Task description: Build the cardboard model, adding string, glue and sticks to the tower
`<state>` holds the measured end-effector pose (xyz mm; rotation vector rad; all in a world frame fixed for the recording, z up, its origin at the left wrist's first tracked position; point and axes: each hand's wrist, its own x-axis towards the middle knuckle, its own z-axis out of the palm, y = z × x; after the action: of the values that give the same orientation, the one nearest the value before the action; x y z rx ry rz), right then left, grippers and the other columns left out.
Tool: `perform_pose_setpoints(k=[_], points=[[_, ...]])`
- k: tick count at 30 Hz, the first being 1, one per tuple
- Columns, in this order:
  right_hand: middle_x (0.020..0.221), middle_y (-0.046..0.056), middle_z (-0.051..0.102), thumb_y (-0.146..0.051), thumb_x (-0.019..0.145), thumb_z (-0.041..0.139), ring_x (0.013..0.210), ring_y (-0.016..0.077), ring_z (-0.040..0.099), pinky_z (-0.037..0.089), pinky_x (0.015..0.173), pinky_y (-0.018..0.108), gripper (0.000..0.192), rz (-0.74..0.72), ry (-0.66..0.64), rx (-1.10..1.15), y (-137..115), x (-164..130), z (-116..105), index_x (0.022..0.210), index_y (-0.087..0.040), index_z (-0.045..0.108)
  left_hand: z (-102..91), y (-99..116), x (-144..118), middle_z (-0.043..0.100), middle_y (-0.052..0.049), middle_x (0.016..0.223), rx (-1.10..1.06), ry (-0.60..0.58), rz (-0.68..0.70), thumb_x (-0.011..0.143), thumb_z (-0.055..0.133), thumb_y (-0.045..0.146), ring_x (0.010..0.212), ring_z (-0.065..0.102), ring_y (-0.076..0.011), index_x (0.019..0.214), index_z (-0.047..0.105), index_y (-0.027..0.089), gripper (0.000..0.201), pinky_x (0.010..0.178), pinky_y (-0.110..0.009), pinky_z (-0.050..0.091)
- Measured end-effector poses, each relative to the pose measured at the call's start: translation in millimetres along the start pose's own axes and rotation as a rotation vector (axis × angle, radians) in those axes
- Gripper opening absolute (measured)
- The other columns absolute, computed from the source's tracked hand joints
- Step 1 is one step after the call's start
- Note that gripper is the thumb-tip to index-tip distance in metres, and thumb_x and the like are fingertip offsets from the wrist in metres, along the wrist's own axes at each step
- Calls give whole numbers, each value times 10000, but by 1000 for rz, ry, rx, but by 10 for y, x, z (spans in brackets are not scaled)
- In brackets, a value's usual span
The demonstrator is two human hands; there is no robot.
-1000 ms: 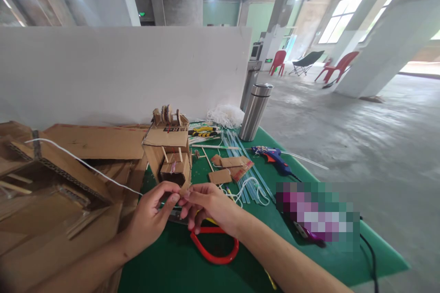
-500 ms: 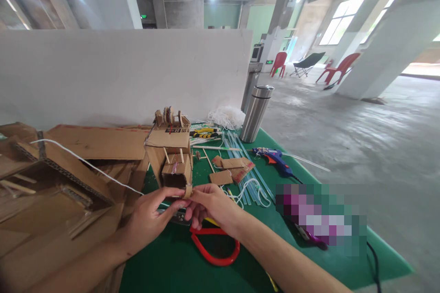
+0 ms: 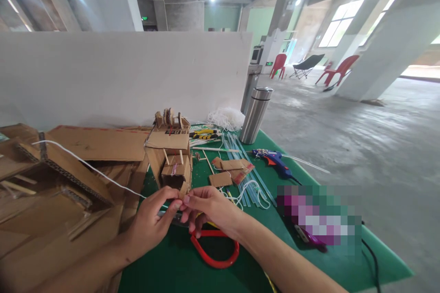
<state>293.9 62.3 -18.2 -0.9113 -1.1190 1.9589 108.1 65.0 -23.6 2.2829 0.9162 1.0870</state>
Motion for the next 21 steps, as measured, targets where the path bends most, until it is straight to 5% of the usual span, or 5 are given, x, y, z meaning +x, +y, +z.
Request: perform_pose_setpoints(k=[9, 21], points=[[568, -22, 642, -555, 672, 783, 431, 89, 576, 458, 429, 207, 440, -58, 128, -186, -8, 21, 49, 662, -165, 579, 45, 10, -20, 681, -50, 863, -152, -16, -259, 961, 483, 336, 812, 665, -198, 923, 556, 207, 153, 698, -300, 538], [651, -57, 537, -488, 822, 660, 549, 111, 555, 472, 497, 236, 303, -228, 208, -325, 33, -21, 55, 840, -220, 518, 68, -6, -10, 668, -33, 896, -237, 0, -267, 949, 498, 296, 835, 643, -177, 933, 579, 205, 123, 757, -288, 514]])
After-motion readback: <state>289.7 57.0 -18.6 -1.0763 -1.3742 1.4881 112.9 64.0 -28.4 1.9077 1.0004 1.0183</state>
